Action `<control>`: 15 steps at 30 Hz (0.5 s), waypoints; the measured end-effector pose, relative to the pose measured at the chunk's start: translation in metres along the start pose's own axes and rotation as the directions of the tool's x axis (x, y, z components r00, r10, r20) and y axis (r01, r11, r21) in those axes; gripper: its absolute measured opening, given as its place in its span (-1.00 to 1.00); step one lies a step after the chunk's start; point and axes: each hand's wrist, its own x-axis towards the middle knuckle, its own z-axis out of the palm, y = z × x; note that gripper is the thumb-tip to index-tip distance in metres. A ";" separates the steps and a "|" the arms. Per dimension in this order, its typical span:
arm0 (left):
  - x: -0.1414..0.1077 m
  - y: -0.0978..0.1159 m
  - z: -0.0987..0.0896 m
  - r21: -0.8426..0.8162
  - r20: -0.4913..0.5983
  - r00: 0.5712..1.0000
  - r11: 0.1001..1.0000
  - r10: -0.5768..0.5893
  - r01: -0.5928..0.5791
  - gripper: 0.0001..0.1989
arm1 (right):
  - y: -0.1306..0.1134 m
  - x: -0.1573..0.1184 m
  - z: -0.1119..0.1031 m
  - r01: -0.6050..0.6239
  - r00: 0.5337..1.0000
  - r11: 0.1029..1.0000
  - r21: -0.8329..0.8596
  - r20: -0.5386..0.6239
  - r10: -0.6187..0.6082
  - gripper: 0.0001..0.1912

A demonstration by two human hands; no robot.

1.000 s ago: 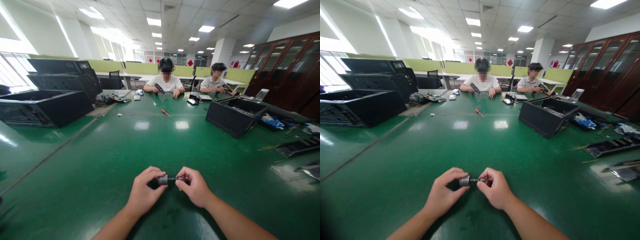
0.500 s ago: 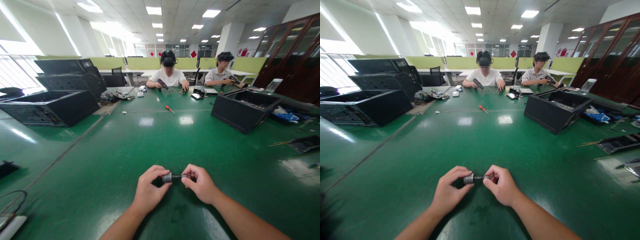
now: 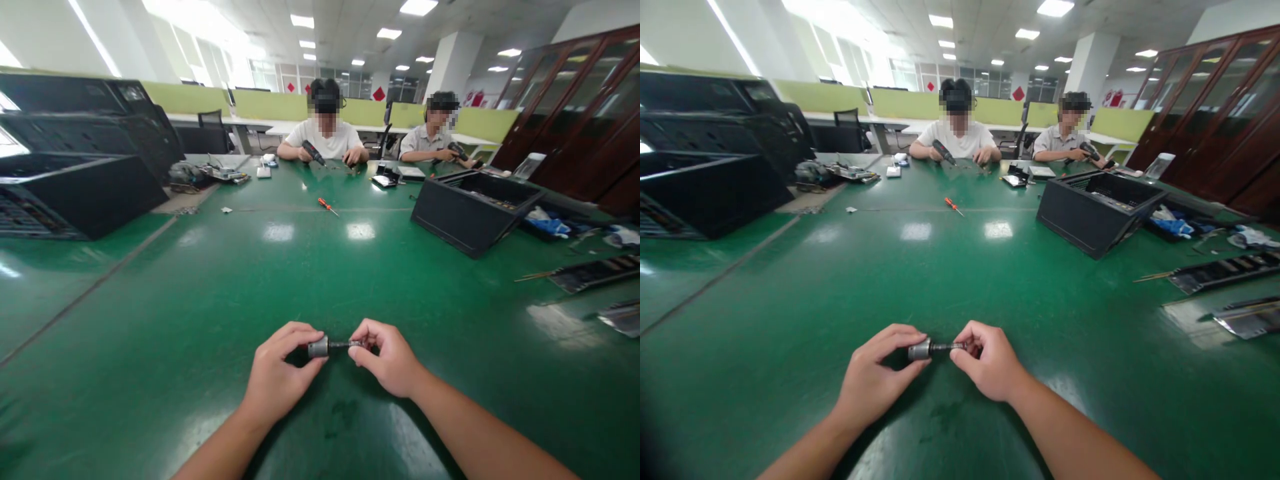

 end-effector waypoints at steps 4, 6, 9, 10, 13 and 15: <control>-0.001 -0.001 0.000 0.019 -0.005 1.000 1.000 0.015 -0.015 -0.84 | 0.000 0.000 -0.002 0.007 1.000 1.000 0.005 0.004 -0.007 -0.92; -0.001 -0.001 0.000 0.033 -0.005 1.000 0.999 0.024 -0.024 -0.85 | -0.001 0.001 -0.002 0.015 1.000 1.000 -0.006 0.001 -0.015 -0.93; -0.002 0.000 -0.001 0.044 -0.007 0.999 0.998 0.033 -0.033 -0.86 | -0.003 0.001 -0.001 0.014 1.000 1.000 -0.014 0.000 -0.014 -0.94; -0.002 0.001 -0.002 0.045 -0.008 0.999 0.998 0.034 -0.034 -0.86 | -0.004 0.001 -0.001 0.016 1.000 1.000 -0.014 -0.003 -0.016 -0.95; -0.002 0.002 -0.004 0.046 -0.005 1.000 0.998 0.031 -0.030 -0.86 | -0.003 0.001 0.000 0.020 1.000 0.999 -0.032 0.012 -0.019 -0.95; -0.002 0.002 -0.004 0.040 0.006 1.000 0.999 0.024 -0.024 -0.85 | -0.001 0.002 0.000 0.024 1.000 0.999 -0.040 0.018 -0.023 -0.94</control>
